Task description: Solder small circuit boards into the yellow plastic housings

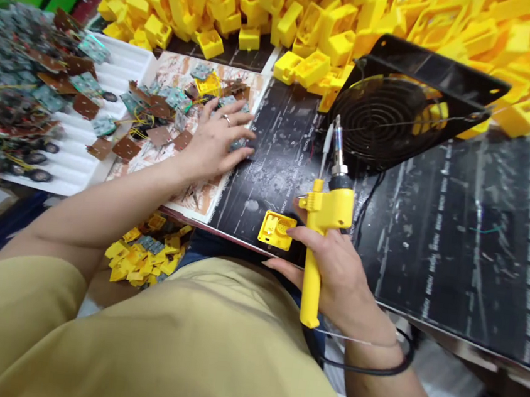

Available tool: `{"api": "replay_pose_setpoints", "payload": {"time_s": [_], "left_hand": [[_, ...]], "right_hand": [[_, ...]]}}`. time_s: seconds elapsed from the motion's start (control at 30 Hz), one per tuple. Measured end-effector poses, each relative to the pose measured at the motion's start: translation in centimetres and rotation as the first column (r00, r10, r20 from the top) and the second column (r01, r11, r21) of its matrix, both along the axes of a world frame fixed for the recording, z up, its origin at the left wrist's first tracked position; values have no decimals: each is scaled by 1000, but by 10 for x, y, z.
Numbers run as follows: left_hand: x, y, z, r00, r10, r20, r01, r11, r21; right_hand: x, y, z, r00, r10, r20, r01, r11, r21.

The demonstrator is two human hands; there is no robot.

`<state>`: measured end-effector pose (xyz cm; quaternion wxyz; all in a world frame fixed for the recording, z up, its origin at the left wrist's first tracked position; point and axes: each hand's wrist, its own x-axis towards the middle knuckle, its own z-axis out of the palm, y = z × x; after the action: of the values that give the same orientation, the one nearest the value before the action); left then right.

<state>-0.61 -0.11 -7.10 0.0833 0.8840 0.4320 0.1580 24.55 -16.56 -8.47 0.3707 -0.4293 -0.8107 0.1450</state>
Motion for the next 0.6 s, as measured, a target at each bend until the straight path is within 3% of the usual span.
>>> {"api": "replay_pose_setpoints", "payload": {"time_s": [0.17,0.3,0.37,0.47,0.6], "left_hand": [[-10,2,17,986,-63,156,76,994,-83],[-21,-18,40,930,-72,360,133,980,-148],[-24,-30,44,921,-167,353,220,968,-117],[-26,-46,35,935,-314,165,328,942,-68],[-30,-65,15,958,-272,93,277,960,-44]], "right_hand": [[2,-2,-5,999,46,-13,-46,999,-26],[-10,0,-4,998,29,-53,-31,999,-28],[-20,4,-4,998,11,-58,-12,1000,-18],[-34,14,-3,1000,21,-17,-21,1000,24],[-37,22,3,999,30,14,-30,999,45]]}}
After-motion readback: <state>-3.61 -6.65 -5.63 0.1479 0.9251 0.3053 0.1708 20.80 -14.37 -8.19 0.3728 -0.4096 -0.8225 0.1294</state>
